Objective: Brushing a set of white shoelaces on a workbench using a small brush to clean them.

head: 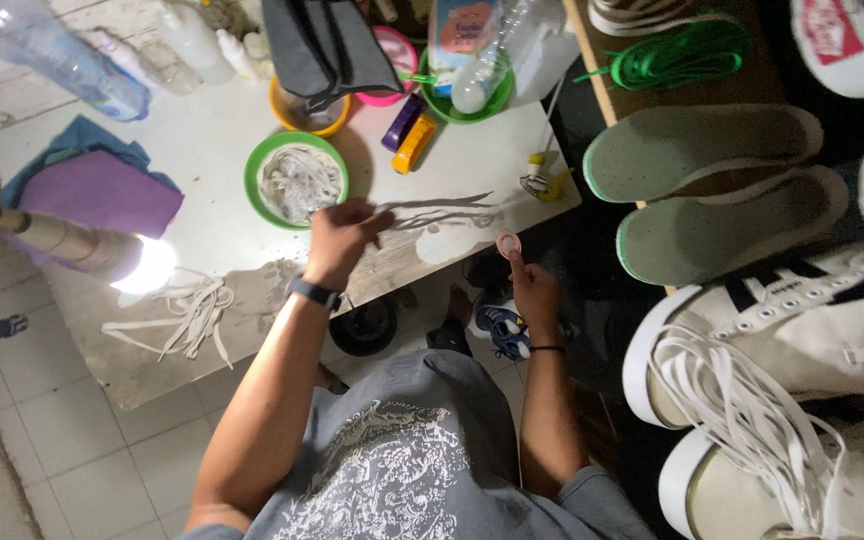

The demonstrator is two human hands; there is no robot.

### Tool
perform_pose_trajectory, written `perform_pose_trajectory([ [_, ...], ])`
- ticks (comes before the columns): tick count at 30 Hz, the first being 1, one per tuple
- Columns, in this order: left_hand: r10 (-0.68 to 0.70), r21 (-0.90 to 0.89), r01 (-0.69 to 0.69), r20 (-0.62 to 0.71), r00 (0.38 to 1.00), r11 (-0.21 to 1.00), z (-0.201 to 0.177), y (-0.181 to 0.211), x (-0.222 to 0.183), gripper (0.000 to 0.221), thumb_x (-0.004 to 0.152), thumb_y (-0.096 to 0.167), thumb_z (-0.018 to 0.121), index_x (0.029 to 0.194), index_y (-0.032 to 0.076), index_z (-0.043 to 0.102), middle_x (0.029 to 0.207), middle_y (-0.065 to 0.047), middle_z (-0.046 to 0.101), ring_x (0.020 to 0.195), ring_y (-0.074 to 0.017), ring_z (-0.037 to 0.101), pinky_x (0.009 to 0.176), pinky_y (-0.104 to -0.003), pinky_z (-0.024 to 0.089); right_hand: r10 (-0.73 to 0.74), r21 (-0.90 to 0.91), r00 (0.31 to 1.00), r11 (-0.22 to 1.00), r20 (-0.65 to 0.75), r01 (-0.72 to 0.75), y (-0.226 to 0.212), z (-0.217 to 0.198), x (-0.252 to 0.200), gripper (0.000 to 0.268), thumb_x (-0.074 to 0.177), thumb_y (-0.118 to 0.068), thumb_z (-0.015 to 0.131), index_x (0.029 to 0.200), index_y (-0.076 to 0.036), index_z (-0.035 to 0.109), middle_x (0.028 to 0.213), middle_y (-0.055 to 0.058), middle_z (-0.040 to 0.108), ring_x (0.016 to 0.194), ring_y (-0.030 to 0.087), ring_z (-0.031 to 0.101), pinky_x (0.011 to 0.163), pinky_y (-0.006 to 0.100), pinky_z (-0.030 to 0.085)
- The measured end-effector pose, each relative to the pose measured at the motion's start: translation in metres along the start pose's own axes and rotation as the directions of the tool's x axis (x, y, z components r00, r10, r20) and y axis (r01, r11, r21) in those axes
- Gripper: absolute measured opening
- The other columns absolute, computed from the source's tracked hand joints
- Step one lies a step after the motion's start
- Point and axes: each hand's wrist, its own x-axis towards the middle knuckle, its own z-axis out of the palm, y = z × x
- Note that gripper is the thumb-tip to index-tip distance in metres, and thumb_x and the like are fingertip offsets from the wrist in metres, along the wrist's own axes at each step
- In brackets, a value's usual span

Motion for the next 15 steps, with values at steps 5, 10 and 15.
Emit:
perform_pose_trajectory([
  [5, -0.426, -0.306, 0.348, -0.24, 0.872, 0.886, -0.085, -0.228, 0.006, 0.03, 0.075, 0.023, 0.087, 0.091, 0.004, 0.071, 0.069, -0.008, 0.068, 0.059, -0.0182, 0.068, 0.053, -0.031, 0.052, 0.068, -0.054, 0.995, 0.996, 0.067, -0.064, -0.042, 0.014, -0.016, 0.053, 0.093, -0.06, 0.064, 0.073, -0.011, 0.075, 0.068, 0.013, 0.069, 0.075, 0.034, 0.07, 0.069, 0.041, 0.054],
  [10, -0.578, -0.363, 0.471, -0.291, 0.762, 0.804, -0.123, -0.296, -0.024, 0.033, 0.081, 0.023, 0.081, 0.102, 0.001, 0.071, 0.083, -0.014, 0.074, 0.063, -0.0205, 0.073, 0.049, -0.03, 0.056, 0.027, -0.185, 0.981, 0.983, 0.193, 0.009, -0.062, 0.057, -0.017, 0.056, 0.088, -0.067, 0.065, 0.072, -0.015, 0.075, 0.068, 0.003, 0.072, 0.082, 0.03, 0.073, 0.072, 0.037, 0.056],
  [15, -0.018, 0.55, 0.201, -0.32, 0.947, 0.811, -0.124, -0.229, -0.058, 0.032, 0.083, 0.031, 0.084, 0.109, 0.019, 0.069, 0.076, -0.005, 0.066, 0.089, -0.0335, 0.071, 0.082, -0.048, 0.057, -0.192, -0.197, 0.901, 0.938, 0.39, 0.286, -0.135, 0.113, -0.056, 0.062, 0.097, -0.057, 0.053, 0.071, -0.005, 0.076, 0.071, 0.021, 0.071, 0.086, 0.044, 0.071, 0.073, 0.049, 0.055],
])
